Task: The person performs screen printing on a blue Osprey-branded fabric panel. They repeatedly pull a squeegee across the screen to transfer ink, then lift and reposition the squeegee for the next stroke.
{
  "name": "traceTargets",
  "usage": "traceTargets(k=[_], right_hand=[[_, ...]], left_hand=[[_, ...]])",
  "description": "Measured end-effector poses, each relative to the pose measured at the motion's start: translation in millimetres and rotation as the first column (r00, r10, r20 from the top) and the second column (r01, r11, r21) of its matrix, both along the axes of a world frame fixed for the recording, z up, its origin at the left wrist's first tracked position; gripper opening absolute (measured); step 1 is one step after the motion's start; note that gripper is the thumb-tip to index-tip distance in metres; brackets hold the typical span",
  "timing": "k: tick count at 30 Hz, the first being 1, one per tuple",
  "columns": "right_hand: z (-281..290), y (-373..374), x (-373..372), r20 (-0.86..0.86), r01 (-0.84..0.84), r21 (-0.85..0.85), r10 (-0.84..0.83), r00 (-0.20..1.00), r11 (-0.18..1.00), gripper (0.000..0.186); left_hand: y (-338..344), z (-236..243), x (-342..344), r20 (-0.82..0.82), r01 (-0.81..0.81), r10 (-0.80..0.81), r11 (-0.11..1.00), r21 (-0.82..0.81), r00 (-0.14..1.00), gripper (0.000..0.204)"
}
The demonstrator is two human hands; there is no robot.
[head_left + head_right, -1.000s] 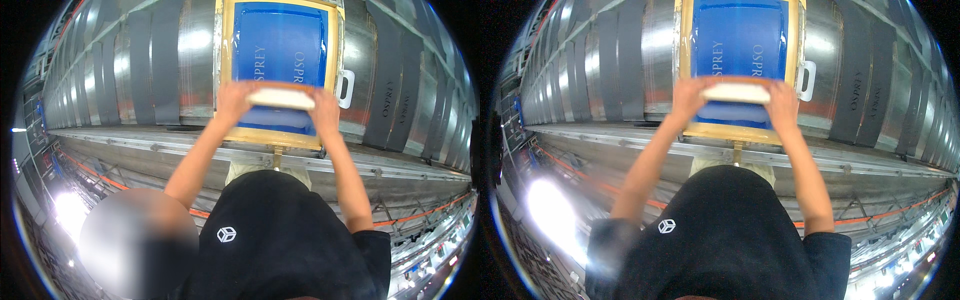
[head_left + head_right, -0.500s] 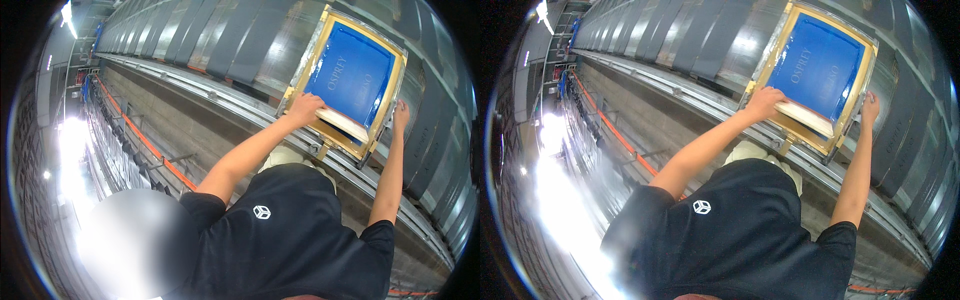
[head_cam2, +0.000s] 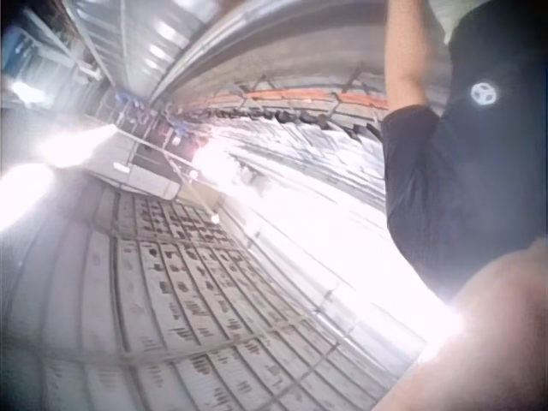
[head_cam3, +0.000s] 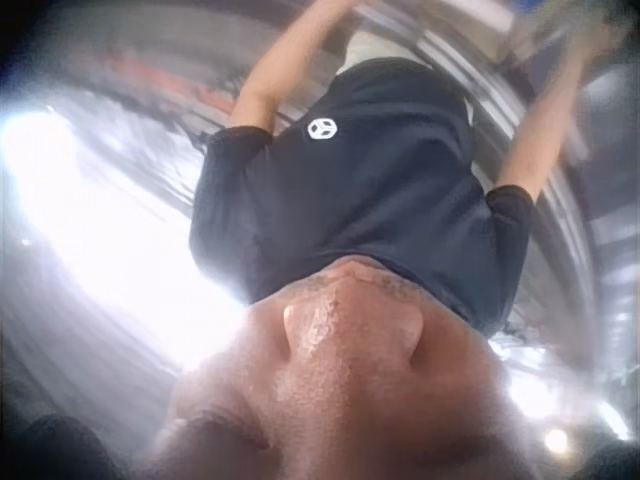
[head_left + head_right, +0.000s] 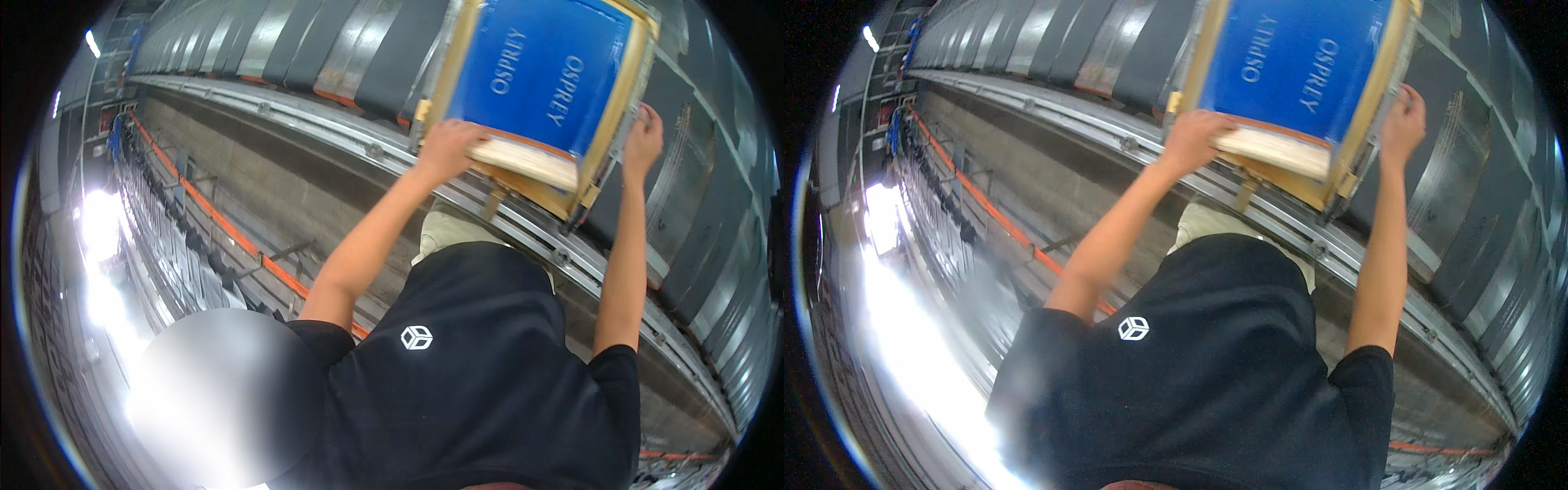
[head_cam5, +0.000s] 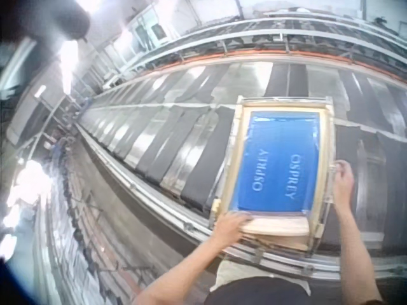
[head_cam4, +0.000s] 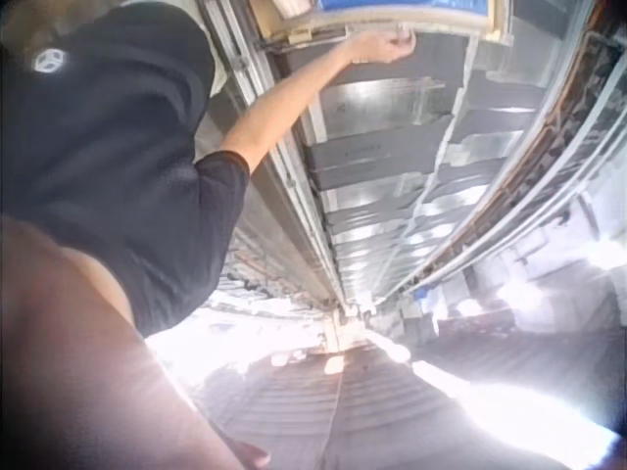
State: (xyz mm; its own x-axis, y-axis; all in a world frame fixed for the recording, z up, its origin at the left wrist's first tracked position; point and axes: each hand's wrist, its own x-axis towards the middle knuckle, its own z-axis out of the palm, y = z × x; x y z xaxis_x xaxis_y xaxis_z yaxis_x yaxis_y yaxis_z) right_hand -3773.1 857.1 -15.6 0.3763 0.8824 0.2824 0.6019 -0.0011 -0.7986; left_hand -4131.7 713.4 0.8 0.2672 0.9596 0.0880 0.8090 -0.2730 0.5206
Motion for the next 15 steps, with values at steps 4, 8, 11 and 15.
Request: traceTargets(k=[4,8,11,15], right_hand=[[-26.3,7.1,-85.5,-0.058,0.03,-0.086,-0.035,0.998,0.996,0.027],[-24.5,4.7,-155.1,-0.107,0.074,-0.086,-0.083,0.991,0.993,0.025],[-26.2,3.1,-177.0,-0.148,0.079,-0.105,-0.095,0.984,0.991,0.024],[-29.1,4.3,-184.8,-0.144,0.084,-0.1,-0.098,0.985,0.991,0.024]], left_hand=[[16.7,1.2,-89.2,-0.043,0.033,-0.036,0.997,-0.072,0.998,0.041],[42.4,12.6,-151.9,-0.108,0.148,-0.149,0.989,-0.024,0.983,0.046],[45.1,18.5,-171.7,-0.154,0.174,-0.18,0.984,-0.049,0.972,0.048],[39.3,11.9,-183.0,-0.144,0.19,-0.196,0.98,-0.053,0.97,0.051]])
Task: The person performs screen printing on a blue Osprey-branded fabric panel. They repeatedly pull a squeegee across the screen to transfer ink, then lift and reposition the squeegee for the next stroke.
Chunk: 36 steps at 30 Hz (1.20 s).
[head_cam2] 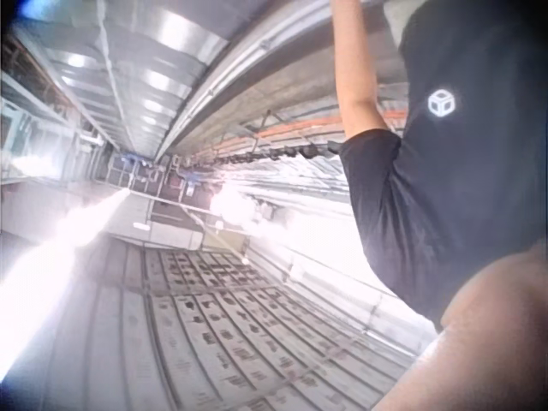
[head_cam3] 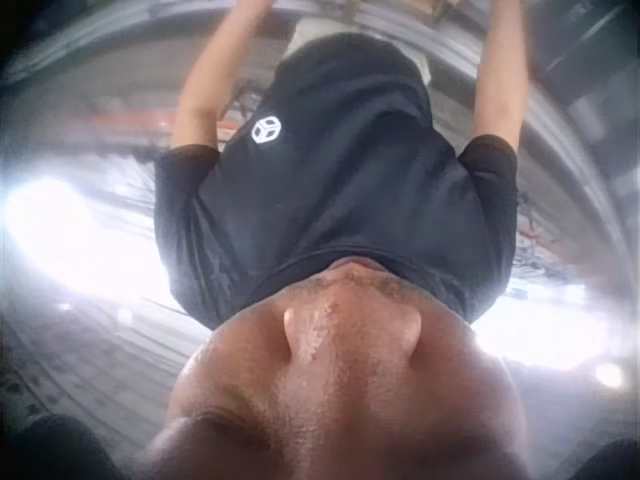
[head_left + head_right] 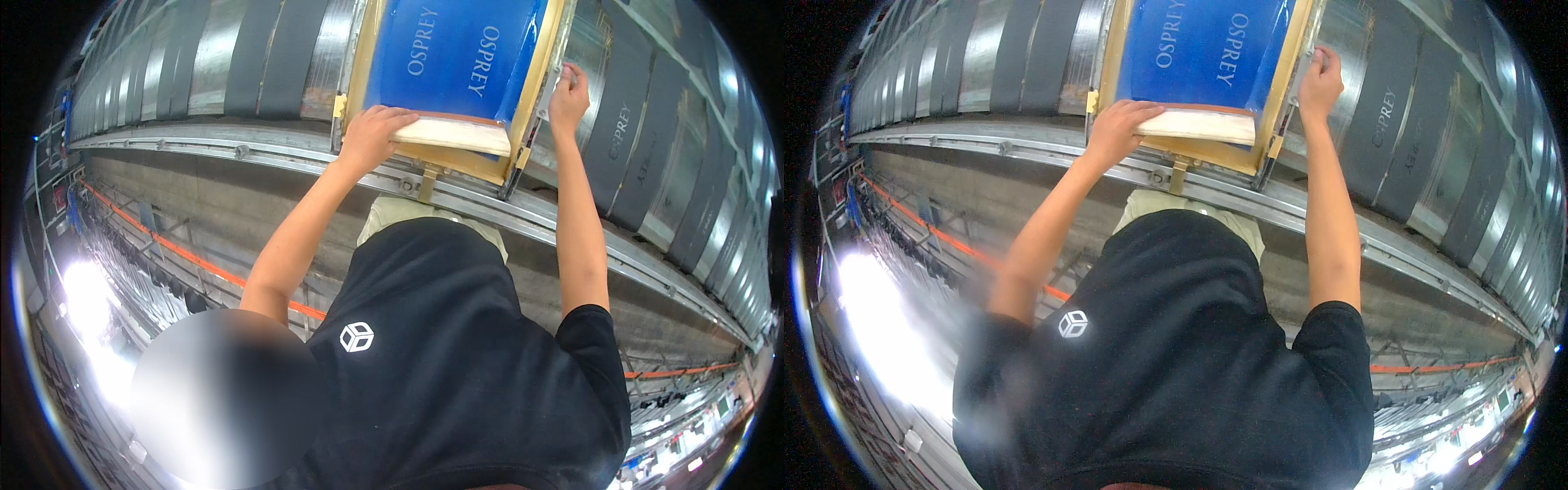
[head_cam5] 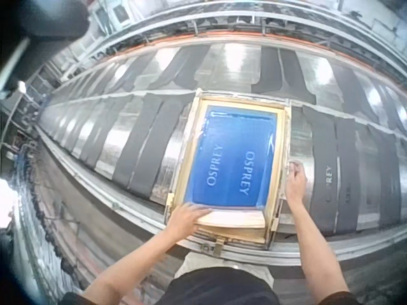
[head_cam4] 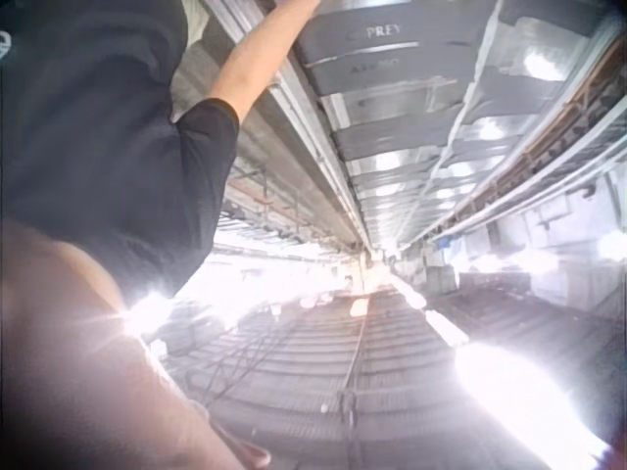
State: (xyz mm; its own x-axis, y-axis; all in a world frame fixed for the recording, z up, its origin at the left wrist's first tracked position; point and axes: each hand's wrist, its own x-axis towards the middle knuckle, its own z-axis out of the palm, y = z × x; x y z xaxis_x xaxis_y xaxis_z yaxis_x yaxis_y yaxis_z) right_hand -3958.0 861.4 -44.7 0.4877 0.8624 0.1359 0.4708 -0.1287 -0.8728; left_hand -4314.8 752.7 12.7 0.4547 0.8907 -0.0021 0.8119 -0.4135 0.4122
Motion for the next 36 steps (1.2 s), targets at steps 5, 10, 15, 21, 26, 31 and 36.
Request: traceTargets(k=[5,10,15,21,26,31,36], right_hand=[[-8.6,3.7,-7.4,0.037,0.032,-0.088,-0.029,0.999,0.996,0.025],[-36.2,19.9,0.6,0.101,0.064,-0.091,-0.055,0.993,0.994,0.024],[-30.4,22.2,-5.3,0.106,0.063,-0.164,-0.046,0.993,0.984,0.026],[-19.3,14.7,2.5,0.137,0.042,-0.258,-0.007,0.991,0.965,0.03],[21.9,16.1,18.5,0.494,-0.083,-0.495,0.359,0.792,0.865,0.036],[76.8,97.4,-9.4,0.622,-0.442,-0.179,0.449,0.641,0.879,0.053],[66.7,203.9,-28.3,0.385,-0.447,-0.611,0.738,0.554,0.654,0.045]], left_hand=[[-15.2,7.5,-8.1,0.025,-0.102,0.103,0.994,-0.026,0.994,0.056],[-33.5,6.8,-22.3,0.026,-0.043,0.042,0.998,0.042,0.999,0.061],[-53.5,-14.7,-28.6,-0.041,0.063,-0.06,0.995,0.081,0.997,0.061],[15.2,-31.2,-7.6,0.003,0.017,-0.018,0.971,0.239,1.0,0.053],[149.1,-52.5,7.1,0.029,-0.032,0.025,0.957,0.288,0.999,0.051],[279.6,-7.7,22.5,-0.09,0.003,-0.002,1.0,0.008,0.996,0.04],[354.4,7.8,34.6,-0.197,0.011,-0.05,0.981,-0.193,0.979,0.037]])
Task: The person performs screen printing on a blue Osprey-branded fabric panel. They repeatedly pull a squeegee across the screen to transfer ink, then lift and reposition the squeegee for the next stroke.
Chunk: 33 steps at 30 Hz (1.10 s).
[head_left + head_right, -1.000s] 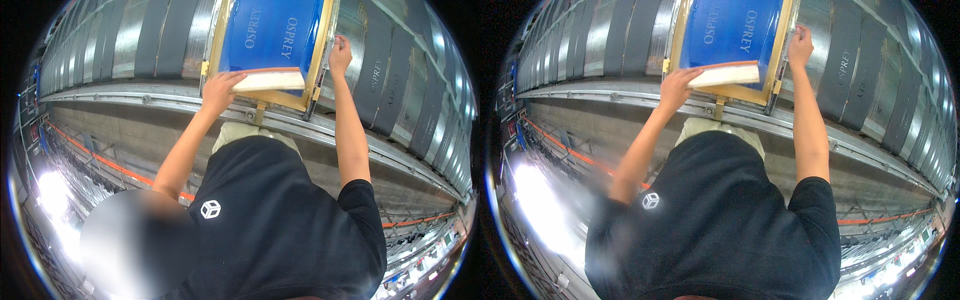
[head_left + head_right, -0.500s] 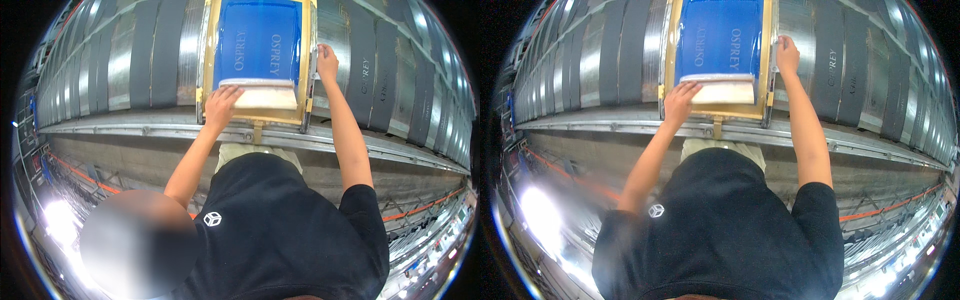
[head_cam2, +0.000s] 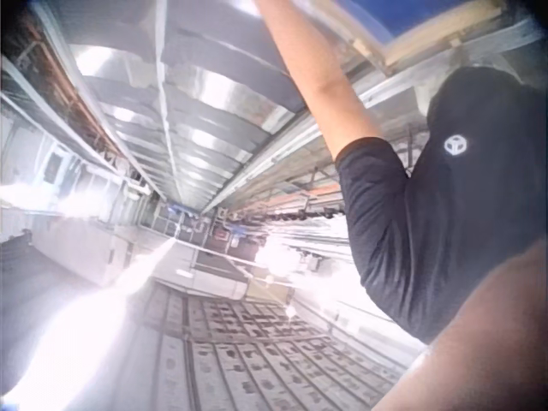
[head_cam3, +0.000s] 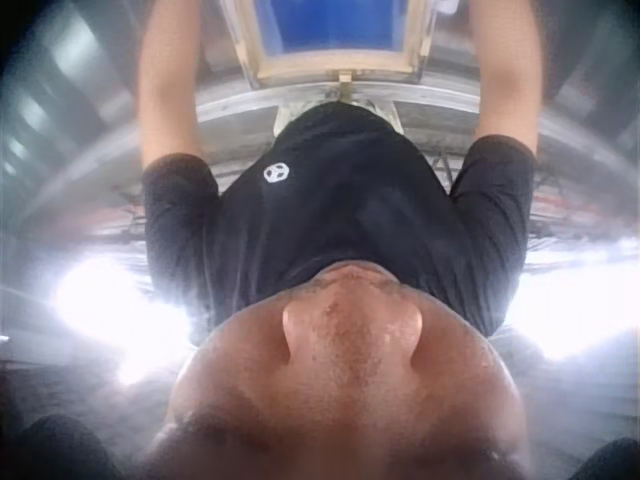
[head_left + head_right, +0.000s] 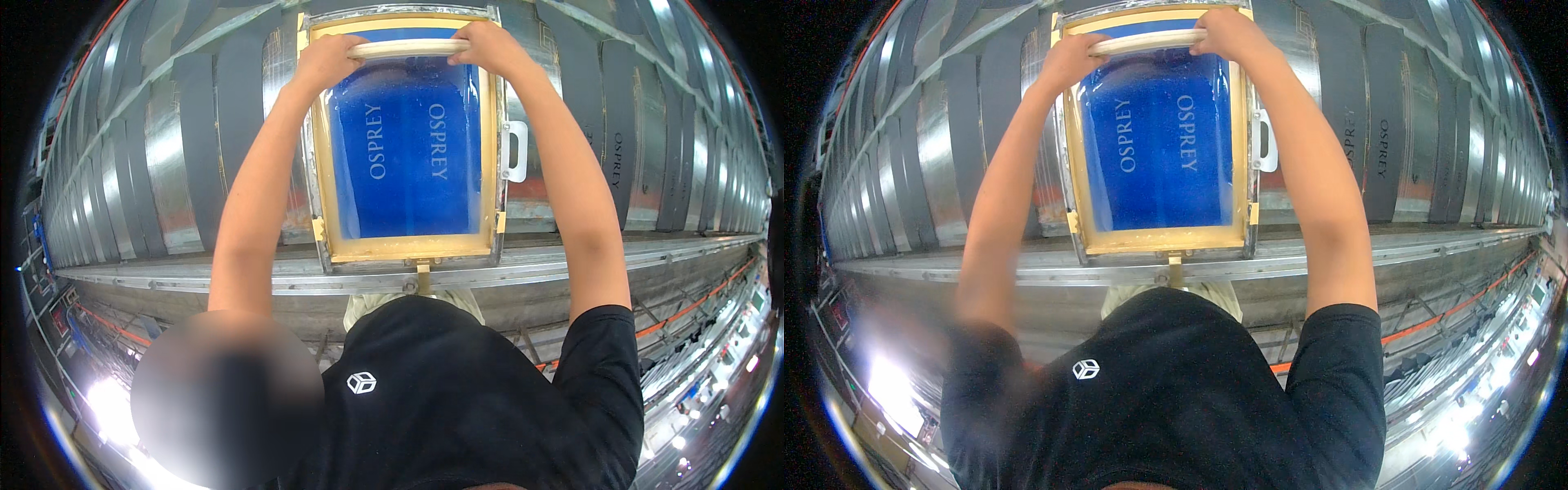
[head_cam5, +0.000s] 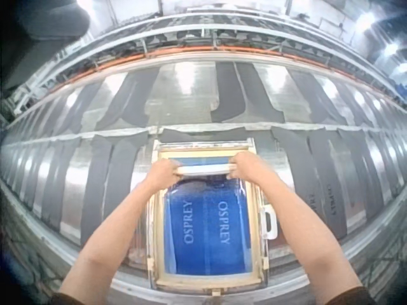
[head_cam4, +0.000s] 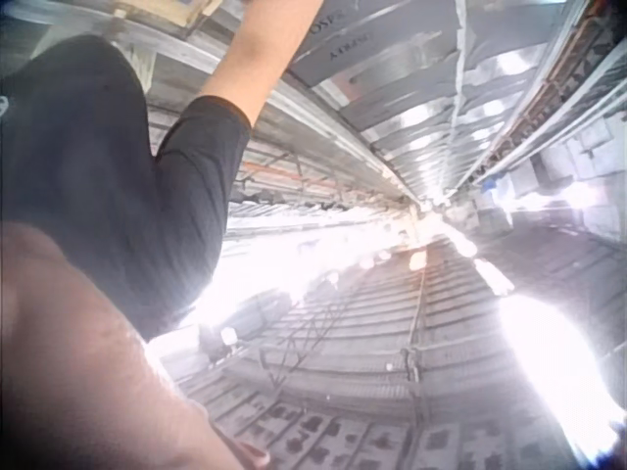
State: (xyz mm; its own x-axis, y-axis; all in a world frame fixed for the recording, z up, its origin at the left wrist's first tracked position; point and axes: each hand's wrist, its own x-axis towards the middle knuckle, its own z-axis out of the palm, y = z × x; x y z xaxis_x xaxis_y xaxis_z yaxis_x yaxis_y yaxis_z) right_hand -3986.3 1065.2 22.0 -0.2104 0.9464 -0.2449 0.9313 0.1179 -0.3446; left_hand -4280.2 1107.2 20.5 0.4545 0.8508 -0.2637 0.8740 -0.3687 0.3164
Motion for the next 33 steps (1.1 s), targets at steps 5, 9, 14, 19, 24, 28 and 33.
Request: traceTargets(k=[5,9,14,19,24,28,33], right_hand=[[-51.2,-68.8,-3.3,-0.084,0.038,0.31,-0.013,0.996,0.95,0.033],[-47.0,-179.9,-28.7,-0.192,0.083,0.321,-0.021,0.981,0.944,0.041],[-36.5,-295.2,-55.3,-0.27,0.164,0.206,-0.105,0.957,0.965,0.041],[-14.2,-287.6,-55.6,-0.237,0.079,0.215,-0.027,0.971,0.973,0.043],[-26.9,-153.3,-27.2,-0.183,0.092,0.322,-0.034,0.983,0.942,0.041],[-46.6,-35.2,1.5,-0.165,0.052,0.379,0.012,0.986,0.924,0.03],[-38.0,24.4,5.9,-0.148,0.131,0.263,-0.094,0.984,0.956,0.026]], left_hand=[[-67.9,-33.3,3.2,0.078,-0.067,0.057,0.989,0.135,0.995,0.04],[-169.8,-35.2,-21.1,0.173,-0.015,-0.024,0.976,0.219,0.985,0.041],[-287.6,-31.3,-43.7,0.212,-0.028,-0.019,0.977,0.213,0.977,0.049],[-282.7,-24.6,-55.8,0.219,0.028,-0.079,0.974,0.226,0.973,0.045],[-147.4,-31.0,-30.8,0.237,-0.006,-0.11,0.898,0.44,0.965,0.041],[-38.6,-41.6,-8.9,0.274,-0.037,-0.06,0.941,0.337,0.96,0.03],[27.8,-37.3,2.1,0.17,-0.065,0.025,0.971,0.232,0.985,0.025]])
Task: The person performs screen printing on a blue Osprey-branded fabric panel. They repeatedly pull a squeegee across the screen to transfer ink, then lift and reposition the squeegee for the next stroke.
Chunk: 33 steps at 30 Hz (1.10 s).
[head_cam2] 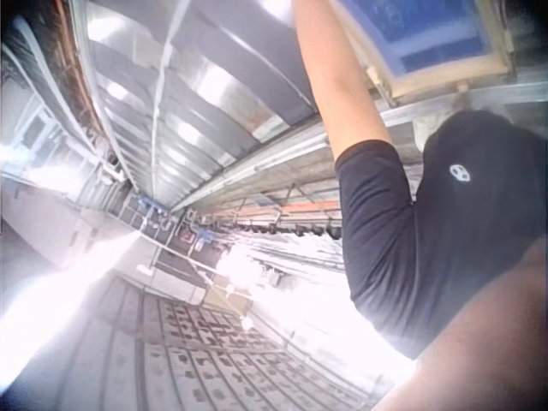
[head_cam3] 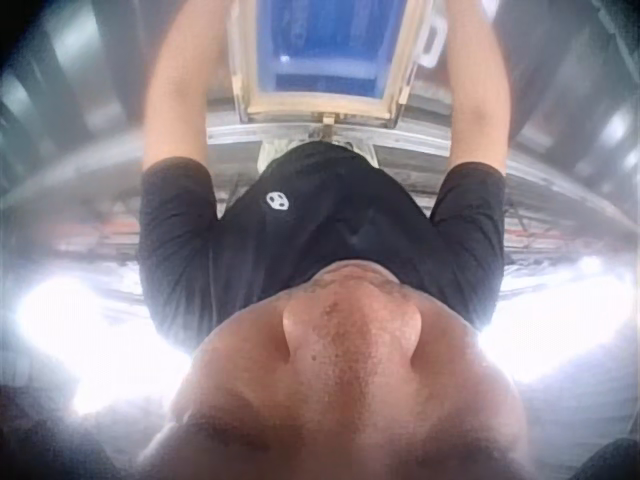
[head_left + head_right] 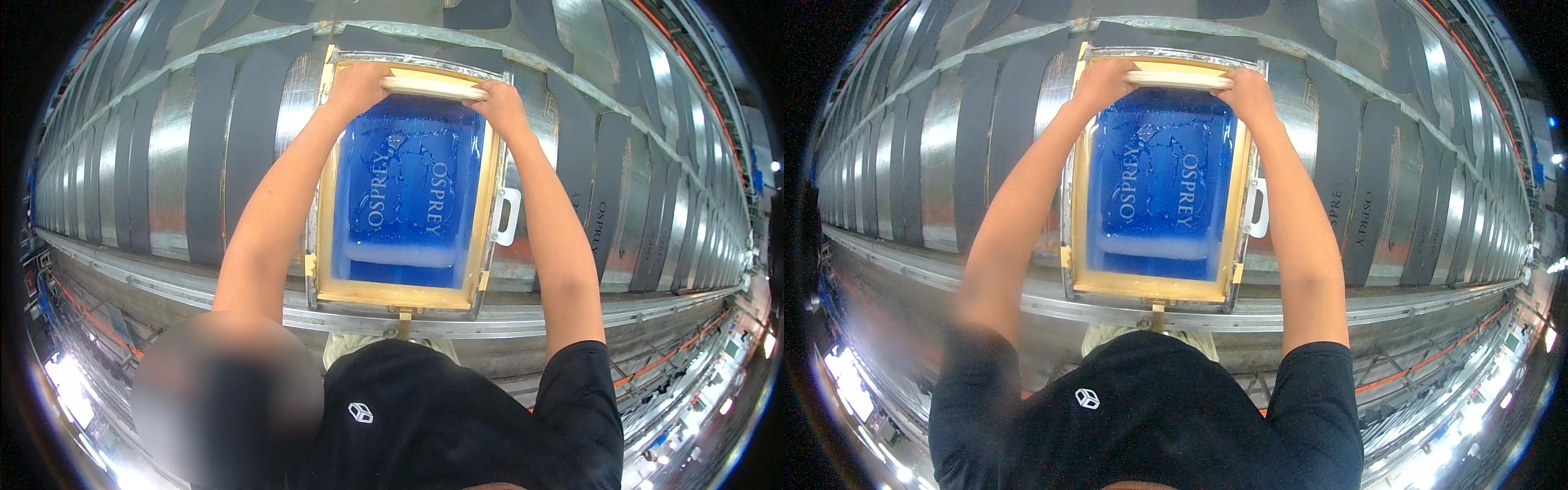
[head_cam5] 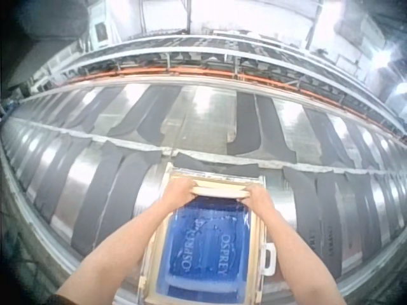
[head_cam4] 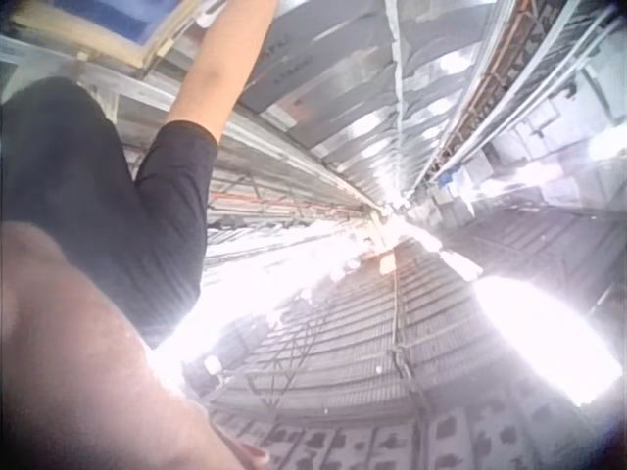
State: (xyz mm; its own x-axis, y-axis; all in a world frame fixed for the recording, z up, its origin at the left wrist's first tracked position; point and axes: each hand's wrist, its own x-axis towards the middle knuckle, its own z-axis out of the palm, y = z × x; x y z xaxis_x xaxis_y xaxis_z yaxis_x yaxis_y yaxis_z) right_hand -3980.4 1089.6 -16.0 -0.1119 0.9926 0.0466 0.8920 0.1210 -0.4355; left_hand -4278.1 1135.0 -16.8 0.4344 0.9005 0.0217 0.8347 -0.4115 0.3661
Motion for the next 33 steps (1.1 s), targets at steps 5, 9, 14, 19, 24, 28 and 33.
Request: traceTargets(k=[5,9,14,19,24,28,33], right_hand=[[0.3,-31.1,-9.1,-0.03,0.093,-0.099,-0.097,0.995,0.991,0.029],[-13.4,-120.1,-15.9,0.064,0.005,-0.021,-0.004,0.998,1.0,0.036],[-12.2,-272.3,-46.3,-0.069,-0.06,0.104,0.067,0.995,0.993,0.043],[-1.8,-341.9,-66.4,-0.175,-0.02,0.014,0.022,0.984,1.0,0.043],[4.5,-278.8,-51.8,-0.077,-0.036,0.062,0.04,0.996,0.997,0.053],[-9.9,-154.2,-30.1,-0.069,-0.038,0.18,0.051,0.996,0.983,0.042],[-12.3,-31.4,-1.0,0.021,-0.108,0.116,0.107,0.994,0.987,0.031]], left_hand=[[-23.5,-2.3,5.2,-0.005,-0.048,0.048,0.993,-0.111,0.999,0.025],[-107.0,-8.0,-10.3,-0.025,0.002,-0.004,0.997,-0.078,1.0,0.025],[-259.8,-1.3,-42.7,0.071,0.029,-0.028,1.0,-0.003,0.997,0.034],[-345.9,2.9,-62.4,0.097,0.016,-0.017,1.0,0.017,0.995,0.038],[-277.1,0.4,-49.5,0.198,0.036,-0.058,0.993,0.114,0.978,0.038],[-163.4,-18.4,-30.0,0.137,0.008,-0.041,0.972,0.233,0.99,0.039],[-32.6,-5.7,-7.4,-0.043,-0.011,0.012,1.0,0.023,0.999,0.029]])
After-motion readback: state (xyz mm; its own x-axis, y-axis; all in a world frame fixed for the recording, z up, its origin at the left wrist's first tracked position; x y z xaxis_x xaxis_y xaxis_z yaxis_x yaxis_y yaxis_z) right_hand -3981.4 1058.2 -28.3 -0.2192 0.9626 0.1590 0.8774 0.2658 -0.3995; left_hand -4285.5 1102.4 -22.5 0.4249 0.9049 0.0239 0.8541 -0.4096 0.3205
